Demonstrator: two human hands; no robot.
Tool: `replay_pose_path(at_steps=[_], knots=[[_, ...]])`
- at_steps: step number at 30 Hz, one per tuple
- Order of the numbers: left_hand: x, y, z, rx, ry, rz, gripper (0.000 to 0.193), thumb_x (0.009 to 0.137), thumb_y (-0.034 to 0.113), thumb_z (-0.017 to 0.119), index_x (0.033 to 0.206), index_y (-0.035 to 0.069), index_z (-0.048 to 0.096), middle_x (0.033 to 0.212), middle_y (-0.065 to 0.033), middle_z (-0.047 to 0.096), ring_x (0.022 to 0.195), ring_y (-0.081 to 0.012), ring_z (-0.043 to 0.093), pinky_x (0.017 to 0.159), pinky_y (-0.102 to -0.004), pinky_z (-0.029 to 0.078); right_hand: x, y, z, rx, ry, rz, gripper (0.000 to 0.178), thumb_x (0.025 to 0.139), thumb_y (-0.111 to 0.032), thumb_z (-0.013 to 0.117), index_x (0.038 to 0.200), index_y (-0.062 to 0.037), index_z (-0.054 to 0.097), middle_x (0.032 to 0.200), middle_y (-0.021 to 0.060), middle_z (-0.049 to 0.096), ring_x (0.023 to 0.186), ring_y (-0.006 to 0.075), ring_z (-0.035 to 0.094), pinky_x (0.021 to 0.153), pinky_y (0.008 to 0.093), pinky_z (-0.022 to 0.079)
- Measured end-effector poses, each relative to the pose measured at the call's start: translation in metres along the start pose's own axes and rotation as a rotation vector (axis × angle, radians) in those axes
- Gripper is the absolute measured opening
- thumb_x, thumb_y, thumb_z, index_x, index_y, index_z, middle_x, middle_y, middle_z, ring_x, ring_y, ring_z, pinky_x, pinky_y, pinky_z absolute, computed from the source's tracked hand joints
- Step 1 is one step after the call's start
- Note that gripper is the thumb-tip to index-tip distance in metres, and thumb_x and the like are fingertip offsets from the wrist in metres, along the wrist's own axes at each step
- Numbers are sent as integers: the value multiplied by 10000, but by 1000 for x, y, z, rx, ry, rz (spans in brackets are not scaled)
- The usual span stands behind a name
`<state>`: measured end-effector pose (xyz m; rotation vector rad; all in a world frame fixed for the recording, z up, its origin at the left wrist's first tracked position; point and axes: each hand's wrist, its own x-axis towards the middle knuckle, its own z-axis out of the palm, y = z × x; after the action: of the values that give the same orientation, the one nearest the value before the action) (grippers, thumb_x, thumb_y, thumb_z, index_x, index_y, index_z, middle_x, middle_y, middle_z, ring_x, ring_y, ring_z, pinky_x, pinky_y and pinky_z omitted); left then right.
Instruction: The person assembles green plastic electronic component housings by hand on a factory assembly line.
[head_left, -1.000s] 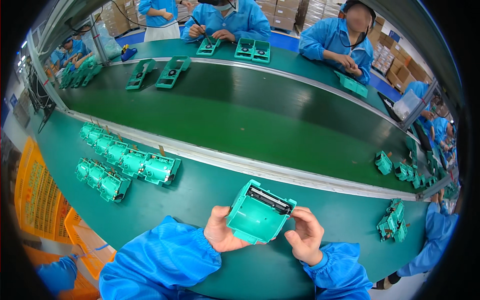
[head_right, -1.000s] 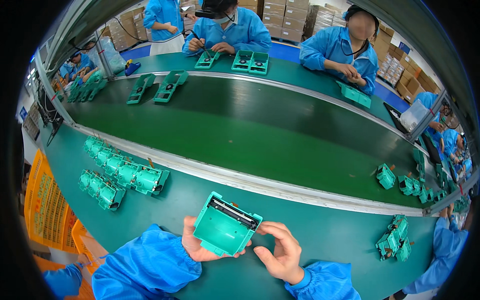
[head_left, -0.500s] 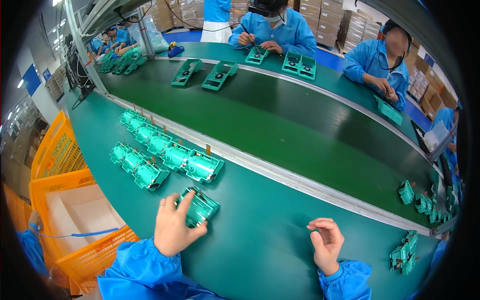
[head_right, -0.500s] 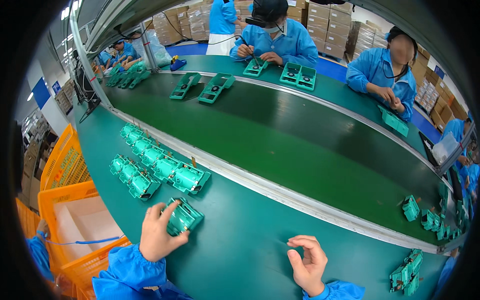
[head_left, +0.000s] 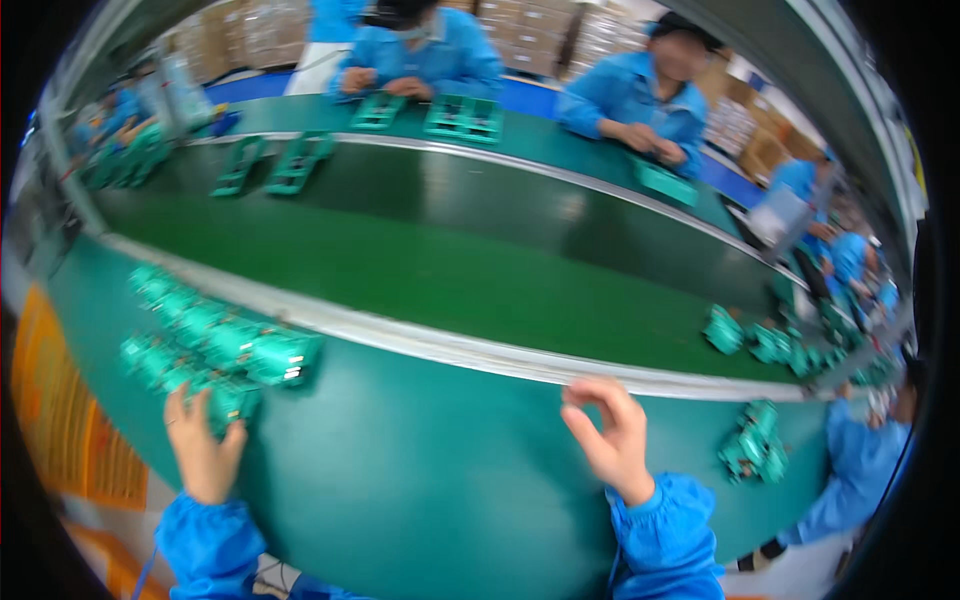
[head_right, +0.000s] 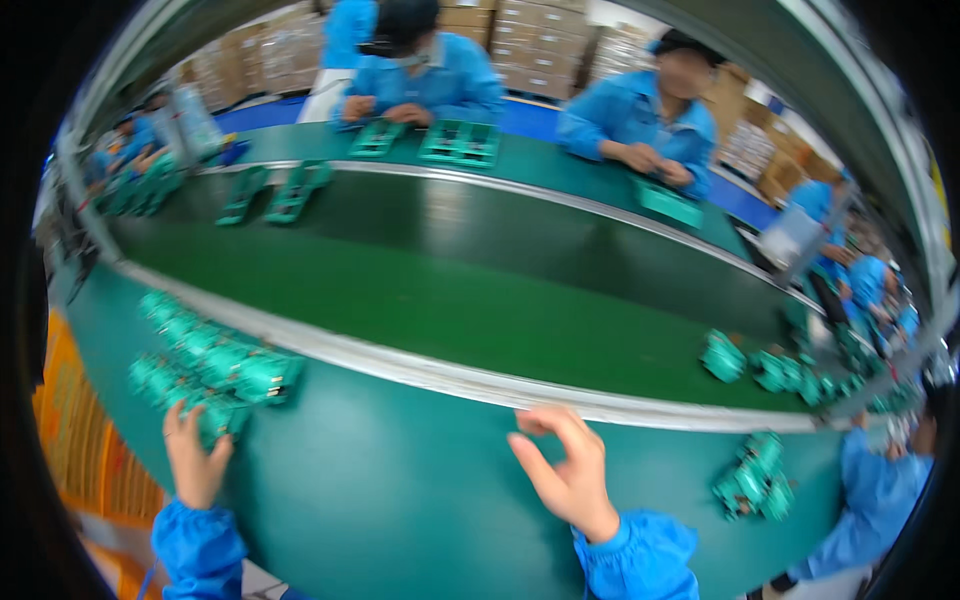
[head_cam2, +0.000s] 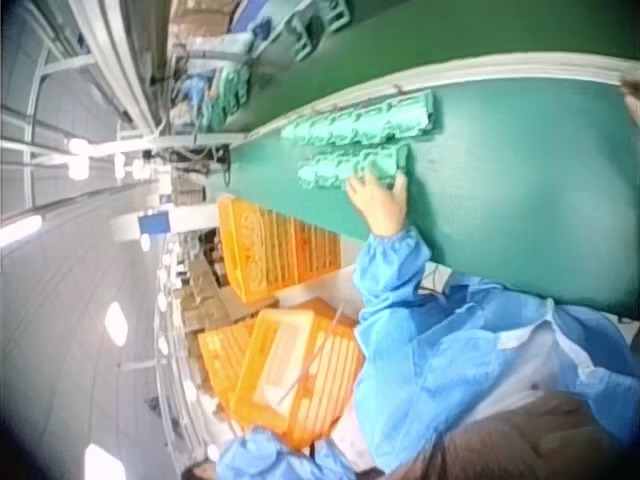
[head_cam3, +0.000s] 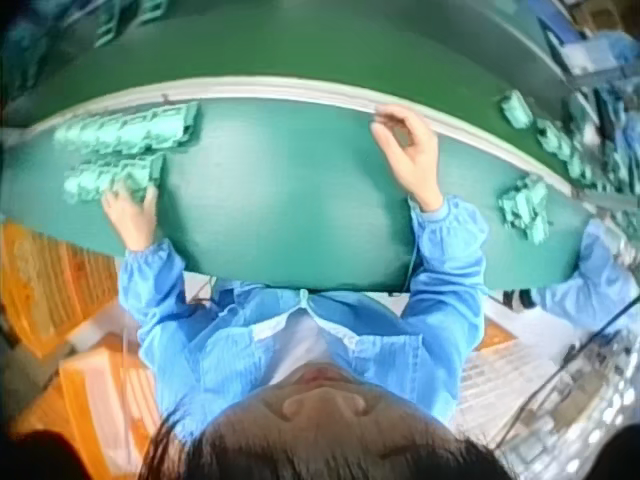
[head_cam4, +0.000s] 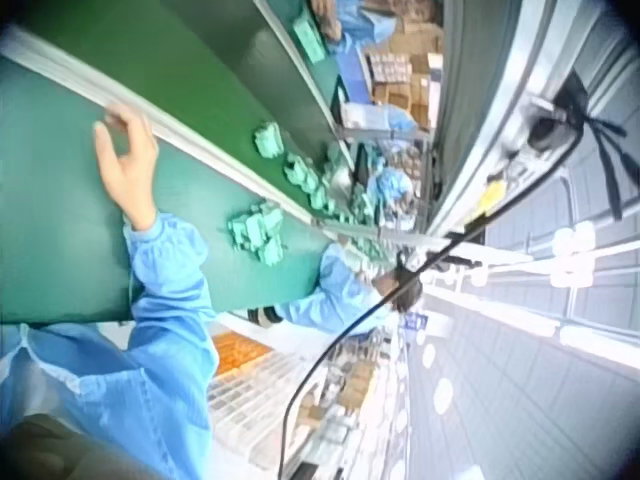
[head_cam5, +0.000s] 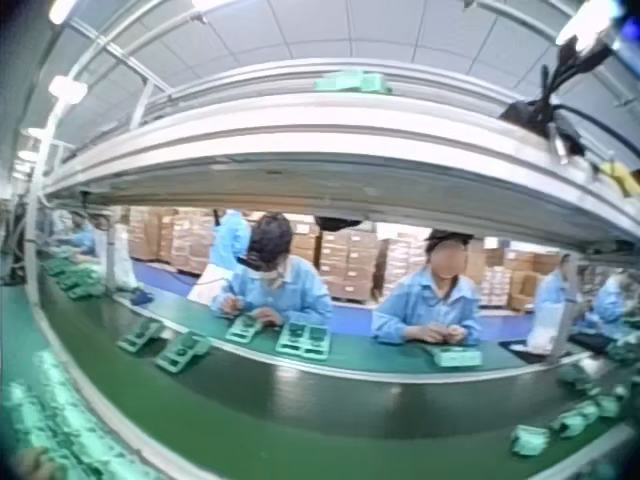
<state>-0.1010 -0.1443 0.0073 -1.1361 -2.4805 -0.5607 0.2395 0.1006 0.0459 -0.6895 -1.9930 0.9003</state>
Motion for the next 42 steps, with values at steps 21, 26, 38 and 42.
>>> replay_pose_path(at_steps=[21, 26, 38, 42], knots=[[5, 159, -11, -500, -360, 538, 528, 584, 103, 702, 1071, 35, 511, 1168, -176, 410, 1145, -408, 328, 923, -469, 315, 35, 183, -221, -986, 221, 689, 863, 480, -247, 798, 1196, 22, 398, 1136, 208, 463, 1068, 339, 447, 911, 369, 380], [4, 186, 8, -929, -711, 584, 466, 701, 127, 669, 1128, 50, 498, 1132, -162, 462, 1061, -322, 462, 865, -407, 395, 52, 123, -128, -725, 224, 340, 801, 490, -193, 791, 1168, 15, 417, 1097, 191, 467, 1023, 320, 472, 877, 354, 401], [2, 198, 28, -1995, -1183, -326, 691, 805, -3, 534, 1362, 128, 148, 1162, -145, 418, 1045, -228, 476, 849, -384, 449, -24, -9, 28, -206, -153, -148, 784, 581, -70, 747, 1248, -29, 337, 1221, 201, 397, 1164, 426, 349, 933, 438, 361], [-1, 195, 33, -2016, -1111, -285, 699, 791, -26, 539, 1360, 113, 159, 1134, -141, 449, 1004, -217, 505, 815, -364, 468, -28, -8, 31, 203, -129, -35, 827, 631, -70, 733, 1305, -45, 255, 1238, 160, 397, 1179, 371, 356, 949, 417, 345]])
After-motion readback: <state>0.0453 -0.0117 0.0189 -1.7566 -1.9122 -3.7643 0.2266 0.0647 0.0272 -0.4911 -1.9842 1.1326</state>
